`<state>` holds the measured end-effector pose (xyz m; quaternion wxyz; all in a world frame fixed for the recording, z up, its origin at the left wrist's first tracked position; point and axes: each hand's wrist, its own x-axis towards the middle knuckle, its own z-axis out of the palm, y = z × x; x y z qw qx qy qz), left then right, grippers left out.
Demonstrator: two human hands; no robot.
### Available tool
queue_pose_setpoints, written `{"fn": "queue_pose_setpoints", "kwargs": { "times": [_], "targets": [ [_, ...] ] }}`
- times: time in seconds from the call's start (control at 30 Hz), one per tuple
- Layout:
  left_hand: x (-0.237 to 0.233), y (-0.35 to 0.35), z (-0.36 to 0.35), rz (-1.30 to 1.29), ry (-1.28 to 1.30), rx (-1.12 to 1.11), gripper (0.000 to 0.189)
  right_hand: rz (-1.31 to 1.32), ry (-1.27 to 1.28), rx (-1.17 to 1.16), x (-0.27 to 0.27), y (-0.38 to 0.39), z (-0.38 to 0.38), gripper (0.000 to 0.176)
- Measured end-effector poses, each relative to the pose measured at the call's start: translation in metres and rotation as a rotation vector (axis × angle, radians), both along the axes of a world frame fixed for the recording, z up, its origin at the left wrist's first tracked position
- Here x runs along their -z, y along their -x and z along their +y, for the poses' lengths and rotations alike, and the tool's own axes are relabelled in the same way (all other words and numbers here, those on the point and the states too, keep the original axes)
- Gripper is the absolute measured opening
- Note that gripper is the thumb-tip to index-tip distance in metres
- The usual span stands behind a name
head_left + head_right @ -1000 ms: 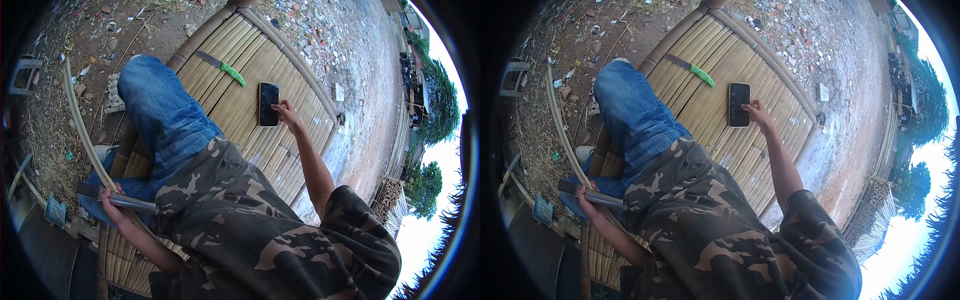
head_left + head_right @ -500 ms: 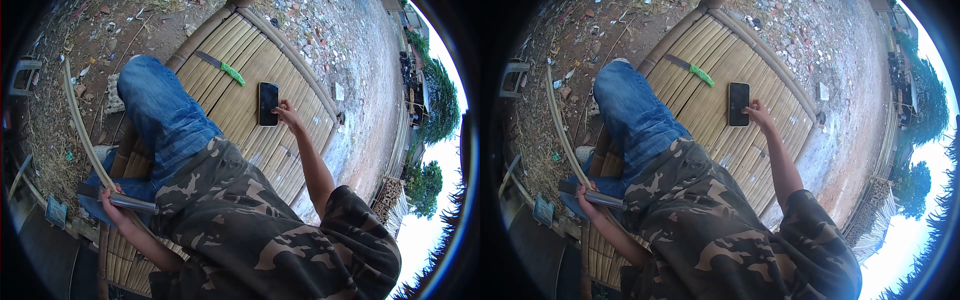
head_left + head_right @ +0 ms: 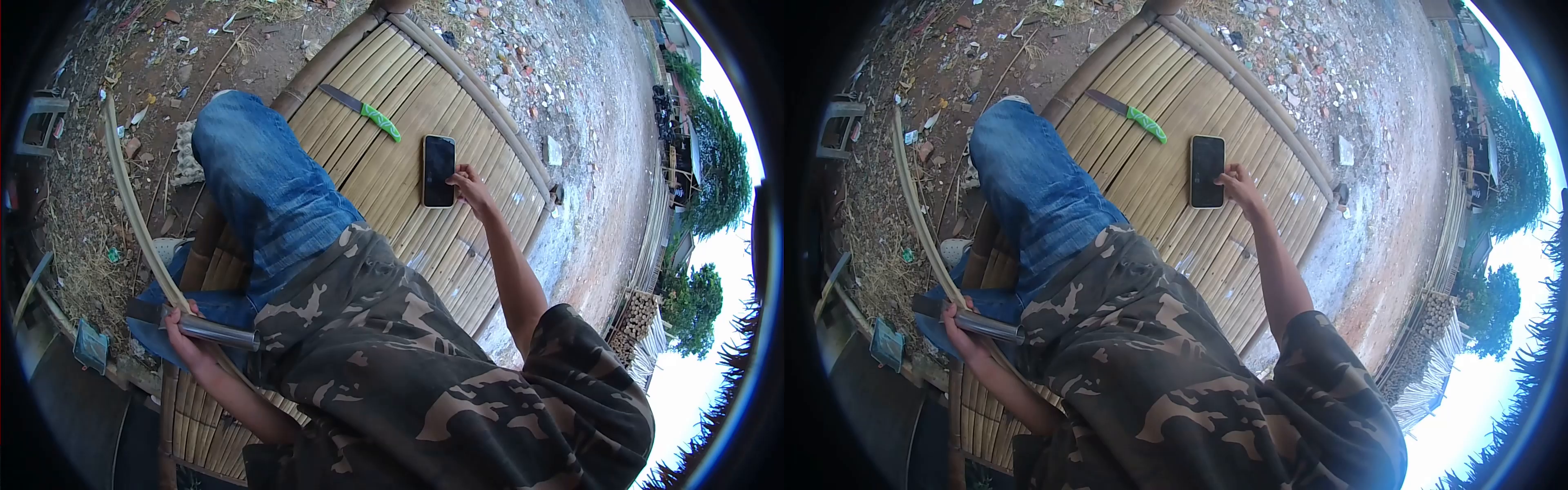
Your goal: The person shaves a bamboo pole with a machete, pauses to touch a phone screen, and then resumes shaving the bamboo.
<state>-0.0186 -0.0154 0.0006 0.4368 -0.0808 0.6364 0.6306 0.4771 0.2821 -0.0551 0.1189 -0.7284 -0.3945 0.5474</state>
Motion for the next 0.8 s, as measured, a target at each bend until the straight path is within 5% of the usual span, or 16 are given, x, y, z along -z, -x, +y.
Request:
{"fn": "queue_pose_setpoints", "kwargs": {
  "times": [0.8],
  "targets": [
    [-0.0015,-0.0019,0.0025,0.020,0.016,-0.008,0.028,-0.028,-0.015,0.001,0.0028,-0.0015,-0.0004,0.043]
  ]
}}
